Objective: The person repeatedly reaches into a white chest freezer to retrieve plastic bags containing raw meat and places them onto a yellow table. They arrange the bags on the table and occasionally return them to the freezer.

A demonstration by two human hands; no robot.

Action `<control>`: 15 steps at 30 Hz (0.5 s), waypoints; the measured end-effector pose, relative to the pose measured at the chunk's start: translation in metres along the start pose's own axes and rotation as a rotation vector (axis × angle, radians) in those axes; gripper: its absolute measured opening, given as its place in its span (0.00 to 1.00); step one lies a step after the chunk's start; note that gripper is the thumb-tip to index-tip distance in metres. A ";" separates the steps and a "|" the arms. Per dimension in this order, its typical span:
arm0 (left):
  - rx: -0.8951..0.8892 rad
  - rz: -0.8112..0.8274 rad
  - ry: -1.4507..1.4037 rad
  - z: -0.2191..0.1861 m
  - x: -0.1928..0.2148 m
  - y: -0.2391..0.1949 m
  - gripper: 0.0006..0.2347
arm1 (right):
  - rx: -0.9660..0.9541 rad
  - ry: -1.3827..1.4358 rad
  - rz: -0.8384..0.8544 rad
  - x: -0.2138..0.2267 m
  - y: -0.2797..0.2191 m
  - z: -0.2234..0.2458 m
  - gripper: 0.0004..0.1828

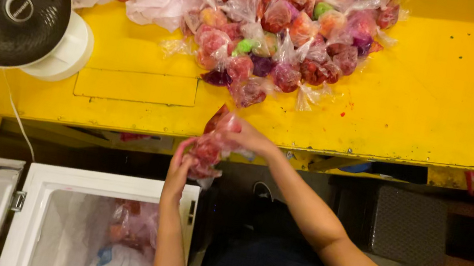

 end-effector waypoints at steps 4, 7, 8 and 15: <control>-0.045 0.111 0.020 -0.019 -0.067 0.049 0.24 | -0.089 0.108 -0.233 0.086 -0.030 -0.004 0.20; -0.054 0.166 -0.001 -0.036 -0.115 0.076 0.23 | -0.114 0.197 -0.383 0.140 -0.053 0.002 0.21; -0.058 0.188 -0.014 -0.042 -0.129 0.084 0.22 | -0.107 0.246 -0.423 0.154 -0.058 0.005 0.21; -0.102 0.162 -0.055 -0.068 -0.186 0.131 0.23 | 0.061 0.465 -0.572 0.215 -0.071 0.033 0.19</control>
Point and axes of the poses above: each hand's wrist, its own y-axis towards the middle knuckle, its own x-axis out of the back of the hand, z = x × y, the point moved 8 cm from there along y, towards the middle knuckle, and after that the axes turned 3 degrees about y, right-handed, at the moved point
